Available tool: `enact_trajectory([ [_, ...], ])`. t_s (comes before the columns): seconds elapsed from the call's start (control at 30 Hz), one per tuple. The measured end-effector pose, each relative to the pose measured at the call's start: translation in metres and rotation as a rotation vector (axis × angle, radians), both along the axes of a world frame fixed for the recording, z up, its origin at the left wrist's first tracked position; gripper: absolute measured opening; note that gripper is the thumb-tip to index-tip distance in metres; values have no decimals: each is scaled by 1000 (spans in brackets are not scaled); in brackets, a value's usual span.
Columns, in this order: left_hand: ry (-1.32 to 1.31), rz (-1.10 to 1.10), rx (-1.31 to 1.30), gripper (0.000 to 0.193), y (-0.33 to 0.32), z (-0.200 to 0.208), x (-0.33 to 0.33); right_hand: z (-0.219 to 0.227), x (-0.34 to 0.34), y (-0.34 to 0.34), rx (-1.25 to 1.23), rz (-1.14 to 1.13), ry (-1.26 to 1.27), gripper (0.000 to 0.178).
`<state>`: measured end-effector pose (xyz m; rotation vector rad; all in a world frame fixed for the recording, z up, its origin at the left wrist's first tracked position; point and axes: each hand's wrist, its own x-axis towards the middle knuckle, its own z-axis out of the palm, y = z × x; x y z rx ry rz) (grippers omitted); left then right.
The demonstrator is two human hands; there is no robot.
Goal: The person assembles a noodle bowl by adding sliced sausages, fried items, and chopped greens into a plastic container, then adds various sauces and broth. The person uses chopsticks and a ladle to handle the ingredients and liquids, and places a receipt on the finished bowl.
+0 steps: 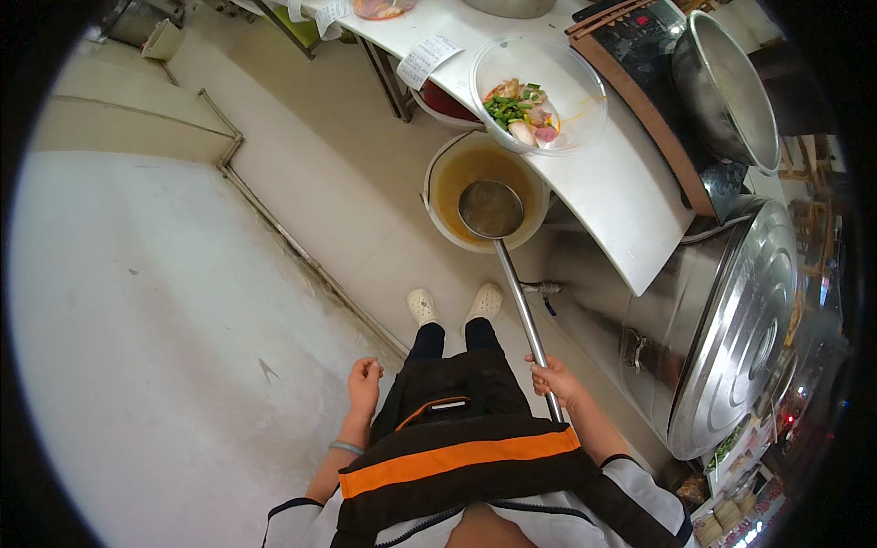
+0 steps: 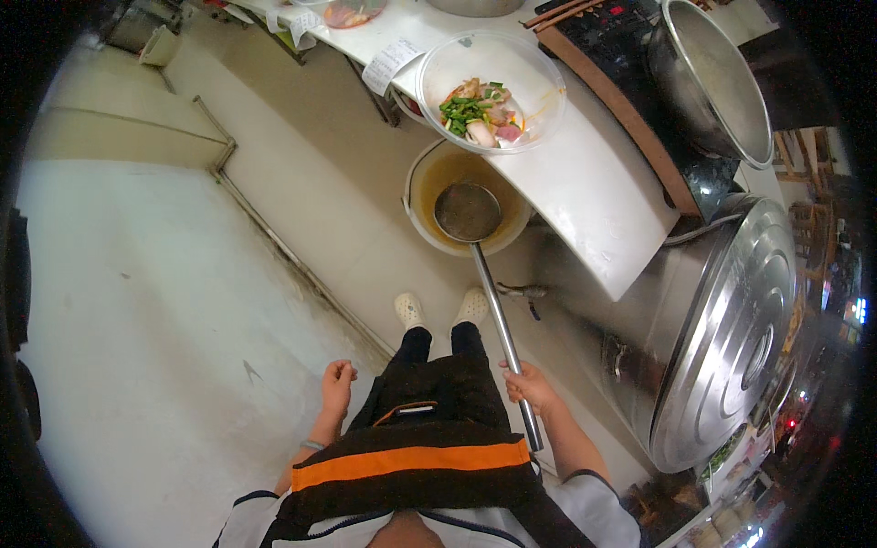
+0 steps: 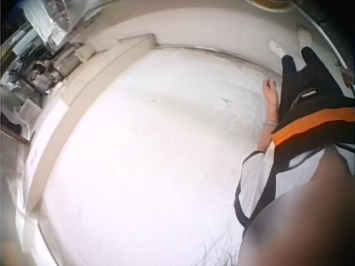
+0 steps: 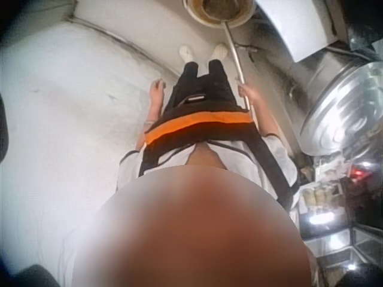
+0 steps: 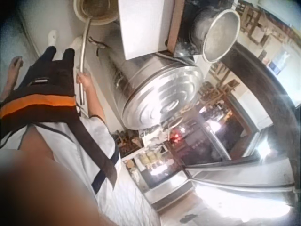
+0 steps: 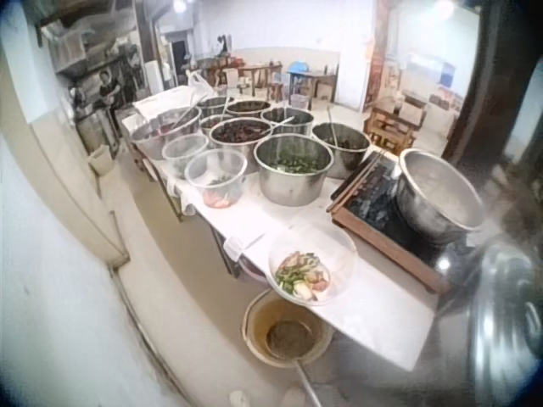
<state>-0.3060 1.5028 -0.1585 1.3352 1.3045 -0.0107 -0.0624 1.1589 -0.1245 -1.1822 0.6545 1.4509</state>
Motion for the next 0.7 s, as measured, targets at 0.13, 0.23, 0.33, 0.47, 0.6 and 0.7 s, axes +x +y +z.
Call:
enact_trajectory([
  [0.13, -20, -31, 26, 19, 6, 2, 4, 32, -11, -9, 60, 20, -5, 32],
  [0.23, -18, -50, 38, 19, 11, 7, 11, 62, -15, -19, 96, 129, -87, 33],
  [0.33, 6, -104, 60, 18, 18, 11, 17, 88, -19, -28, 99, 226, -197, 33],
  [0.47, -7, -118, 59, 18, 21, 9, 24, 123, -29, -42, 3, 300, -322, 33],
  [0.6, 27, -165, 83, 20, 25, 4, 28, 169, -36, -57, 9, 256, -326, 35],
  [0.7, 18, -147, 46, 23, 31, 3, 33, 216, -30, -67, 22, 279, -268, 37],
])
